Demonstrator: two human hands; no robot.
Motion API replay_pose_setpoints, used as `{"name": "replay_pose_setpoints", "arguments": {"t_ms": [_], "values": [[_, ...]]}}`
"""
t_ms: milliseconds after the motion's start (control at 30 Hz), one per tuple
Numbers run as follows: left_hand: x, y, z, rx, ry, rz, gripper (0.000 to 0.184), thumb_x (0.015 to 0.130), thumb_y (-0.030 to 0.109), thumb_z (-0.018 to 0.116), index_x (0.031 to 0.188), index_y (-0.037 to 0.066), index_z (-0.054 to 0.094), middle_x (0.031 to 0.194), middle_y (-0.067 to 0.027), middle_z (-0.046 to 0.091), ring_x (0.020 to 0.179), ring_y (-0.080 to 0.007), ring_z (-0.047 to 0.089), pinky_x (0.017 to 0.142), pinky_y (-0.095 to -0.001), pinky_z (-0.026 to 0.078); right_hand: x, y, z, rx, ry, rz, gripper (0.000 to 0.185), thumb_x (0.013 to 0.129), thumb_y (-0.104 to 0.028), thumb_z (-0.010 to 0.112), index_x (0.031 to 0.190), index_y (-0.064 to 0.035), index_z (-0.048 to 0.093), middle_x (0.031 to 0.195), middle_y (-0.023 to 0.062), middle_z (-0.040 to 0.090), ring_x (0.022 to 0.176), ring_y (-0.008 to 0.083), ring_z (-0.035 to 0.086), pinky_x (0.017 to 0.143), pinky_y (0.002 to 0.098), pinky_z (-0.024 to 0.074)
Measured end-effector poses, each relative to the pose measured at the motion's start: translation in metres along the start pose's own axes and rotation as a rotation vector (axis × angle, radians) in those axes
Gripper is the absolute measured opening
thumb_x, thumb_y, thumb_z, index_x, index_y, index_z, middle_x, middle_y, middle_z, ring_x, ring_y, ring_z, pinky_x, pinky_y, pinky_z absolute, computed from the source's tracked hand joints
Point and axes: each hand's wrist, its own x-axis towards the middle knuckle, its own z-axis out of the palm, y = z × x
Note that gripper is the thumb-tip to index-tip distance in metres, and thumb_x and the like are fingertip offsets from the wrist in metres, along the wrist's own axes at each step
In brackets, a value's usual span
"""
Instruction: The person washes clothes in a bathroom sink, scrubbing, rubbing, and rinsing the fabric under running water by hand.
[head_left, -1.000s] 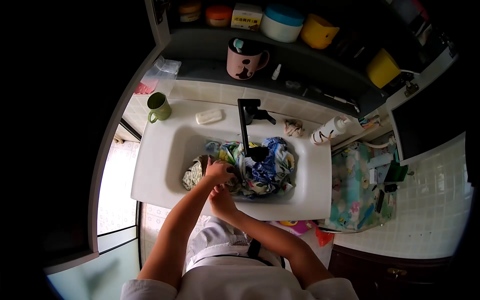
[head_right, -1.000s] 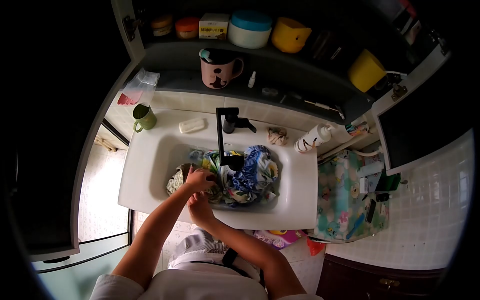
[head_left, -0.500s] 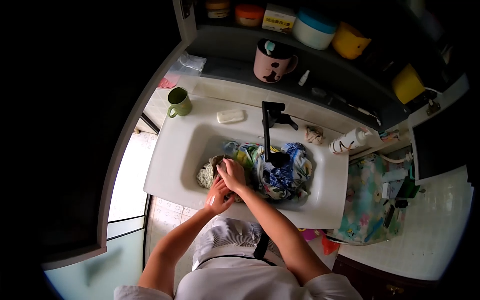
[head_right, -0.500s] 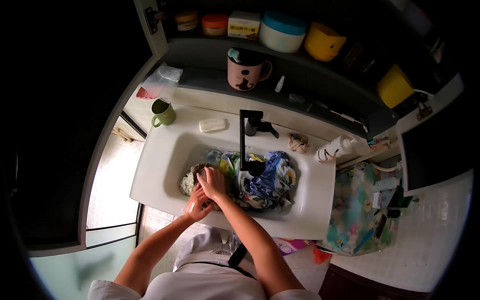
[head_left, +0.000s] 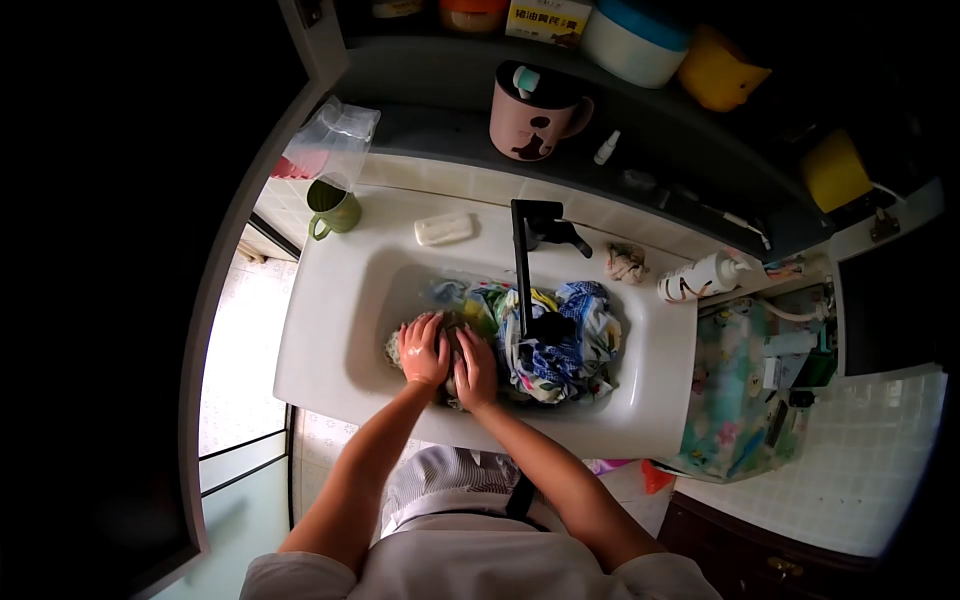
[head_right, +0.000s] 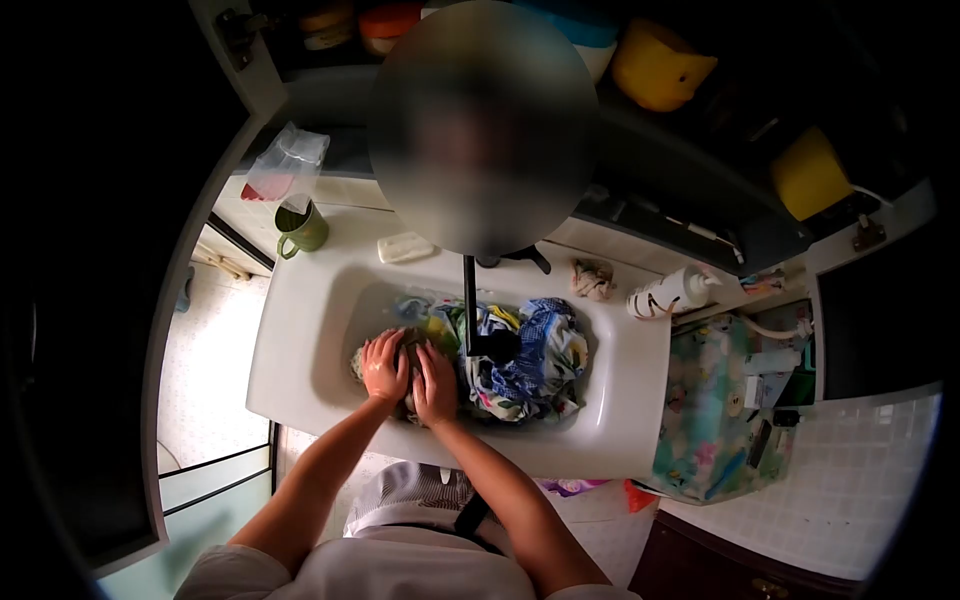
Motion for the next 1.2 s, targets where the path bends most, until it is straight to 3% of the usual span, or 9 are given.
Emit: {"name": "replay_pose_setpoints", "arguments": {"t_ms": [300,333,500,733,900,933,1067,1167,1200], "values": [[0.02,-0.007,0.029,0.125,0.02,-0.002,0.034,0.083,0.024,0.056,0.115,0.014,0.06,0.11,-0.008,0.061,0.107,-0.0284,0.054,0.103,-0.05,0.03,0.029,0.033,0.014,-0.25,-0.113,0.002,0.048,0.081,-0.019,0.054,0.126,-0.0011,0.051,0.127,0.0204,0.053,0.115,0.0387,0.05,0.099,0.047,0.0379],[0.025,-0.009,0.032,0.144,0.005,-0.019,0.033,0.083,0.024,0.056,0.114,0.014,0.06,0.108,-0.0076,0.061,0.105,-0.0278,0.054,0.102,-0.0496,0.031,0.037,0.037,0.019,-0.246,-0.063,-0.032,0.042,0.08,-0.019,0.055,0.119,-0.0022,0.054,0.119,0.0179,0.057,0.107,0.0373,0.053,0.091,0.048,0.0405],[0.049,-0.024,0.059,0.286,-0.052,-0.124,0.028,0.081,0.029,0.059,0.105,0.016,0.062,0.102,-0.0074,0.062,0.1,-0.0278,0.056,0.096,-0.0492,0.034,0.07,0.051,0.028,-0.366,-0.111,0.06,0.032,0.081,-0.018,0.055,0.11,-0.0037,0.057,0.104,0.0164,0.058,0.097,0.0374,0.053,0.086,0.0511,0.0416],[0.083,-0.032,0.084,0.372,-0.076,-0.205,0.034,0.082,0.035,0.058,0.11,0.017,0.062,0.098,-0.0112,0.064,0.098,-0.0302,0.058,0.092,-0.0525,0.038,0.088,0.085,0.068,-0.528,0.165,0.04,0.016,0.083,-0.018,0.053,0.094,-0.007,0.056,0.096,0.0169,0.059,0.09,0.0401,0.055,0.079,0.0537,0.0448],[0.1,-0.022,0.085,0.266,-0.263,-0.409,0.039,0.085,0.035,0.054,0.118,0.015,0.057,0.096,-0.0144,0.067,0.095,-0.035,0.061,0.097,-0.0523,0.036,0.098,0.11,0.079,-0.379,0.124,0.176,0.015,0.086,-0.02,0.052,0.089,-0.0068,0.059,0.088,0.0214,0.062,0.082,0.0445,0.059,0.072,0.0526,0.0488],[0.099,-0.021,0.083,0.247,-0.259,-0.408,0.039,0.085,0.035,0.053,0.118,0.015,0.057,0.095,-0.0145,0.067,0.094,-0.0352,0.061,0.097,-0.0519,0.036,0.098,0.11,0.081,-0.368,0.146,0.193,0.017,0.087,-0.021,0.052,0.09,-0.0064,0.06,0.088,0.0227,0.063,0.081,0.0454,0.06,0.072,0.0524,0.0493],[0.094,-0.019,0.077,0.221,-0.154,-0.322,0.034,0.087,0.036,0.053,0.11,0.013,0.061,0.093,-0.0137,0.069,0.093,-0.0335,0.064,0.096,-0.0487,0.038,0.106,0.09,0.053,-0.265,-0.145,0.488,0.028,0.091,-0.029,0.052,0.097,-0.004,0.062,0.09,0.0252,0.065,0.086,0.0464,0.061,0.074,0.054,0.048],[0.095,-0.013,0.049,0.124,-0.214,-0.263,0.027,0.088,0.032,0.056,0.103,0.012,0.065,0.093,-0.0114,0.07,0.092,-0.0313,0.064,0.094,-0.0449,0.039,0.113,0.108,0.047,-0.15,-0.286,0.564,0.03,0.09,-0.031,0.057,0.091,-0.0028,0.065,0.084,0.0198,0.067,0.08,0.0406,0.063,0.069,0.045,0.0488],[0.082,-0.021,0.049,0.02,-0.132,-0.207,0.024,0.087,0.029,0.058,0.102,0.012,0.066,0.094,-0.0107,0.07,0.092,-0.031,0.064,0.093,-0.044,0.04,0.108,0.114,0.05,0.015,-0.193,0.548,0.028,0.09,-0.029,0.06,0.091,-0.0019,0.066,0.083,0.0172,0.067,0.079,0.0375,0.064,0.069,0.0421,0.0483]]}}
